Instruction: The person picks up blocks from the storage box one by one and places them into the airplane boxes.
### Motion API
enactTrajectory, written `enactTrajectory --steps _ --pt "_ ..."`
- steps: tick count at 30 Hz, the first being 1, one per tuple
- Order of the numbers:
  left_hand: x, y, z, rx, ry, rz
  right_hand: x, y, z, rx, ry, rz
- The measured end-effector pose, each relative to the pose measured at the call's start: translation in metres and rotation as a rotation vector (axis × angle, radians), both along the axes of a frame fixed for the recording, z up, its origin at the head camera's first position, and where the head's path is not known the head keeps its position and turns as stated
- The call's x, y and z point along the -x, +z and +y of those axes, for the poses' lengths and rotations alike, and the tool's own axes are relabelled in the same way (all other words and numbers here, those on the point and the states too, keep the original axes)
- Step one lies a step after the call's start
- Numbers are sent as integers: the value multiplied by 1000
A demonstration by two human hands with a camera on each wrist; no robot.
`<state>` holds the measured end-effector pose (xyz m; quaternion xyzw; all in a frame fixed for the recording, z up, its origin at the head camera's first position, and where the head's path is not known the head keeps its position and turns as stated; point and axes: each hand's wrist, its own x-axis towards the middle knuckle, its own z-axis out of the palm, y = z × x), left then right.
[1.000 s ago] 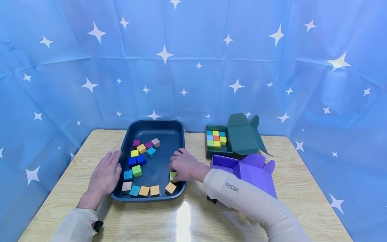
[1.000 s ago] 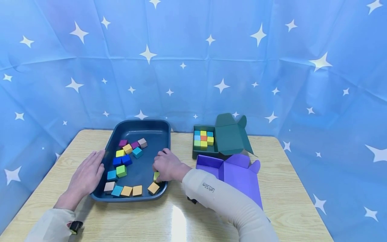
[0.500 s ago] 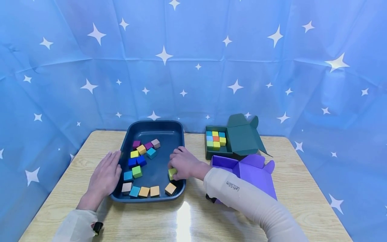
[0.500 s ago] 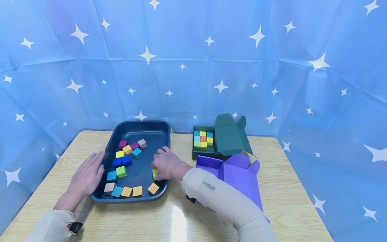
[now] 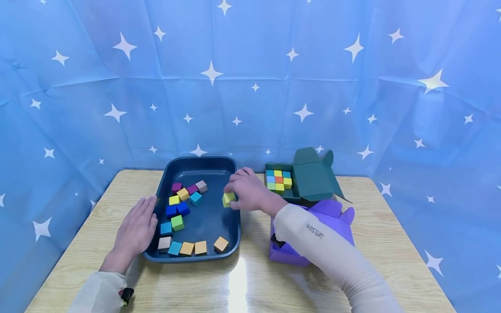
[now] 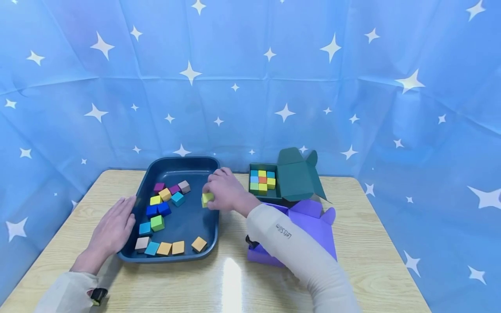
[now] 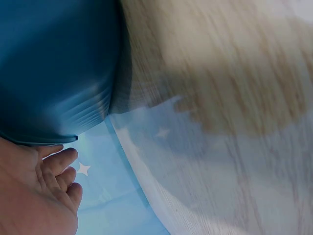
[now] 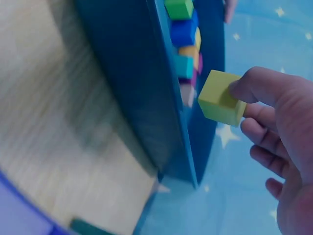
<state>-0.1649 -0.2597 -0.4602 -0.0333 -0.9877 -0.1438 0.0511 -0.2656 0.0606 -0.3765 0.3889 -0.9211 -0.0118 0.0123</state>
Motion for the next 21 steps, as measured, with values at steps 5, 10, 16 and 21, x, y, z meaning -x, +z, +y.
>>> enactTrajectory --steps 5,10,16,21 --pt "-1 0 0 4 -1 5 12 9 27 69 -60 8" --pt "-1 0 0 -1 -2 2 24 16 59 94 -121 17" --pt "-1 1 0 -3 -3 12 35 15 96 95 -218 9" --pt "-1 0 0 -6 -3 8 42 9 118 54 -266 11"
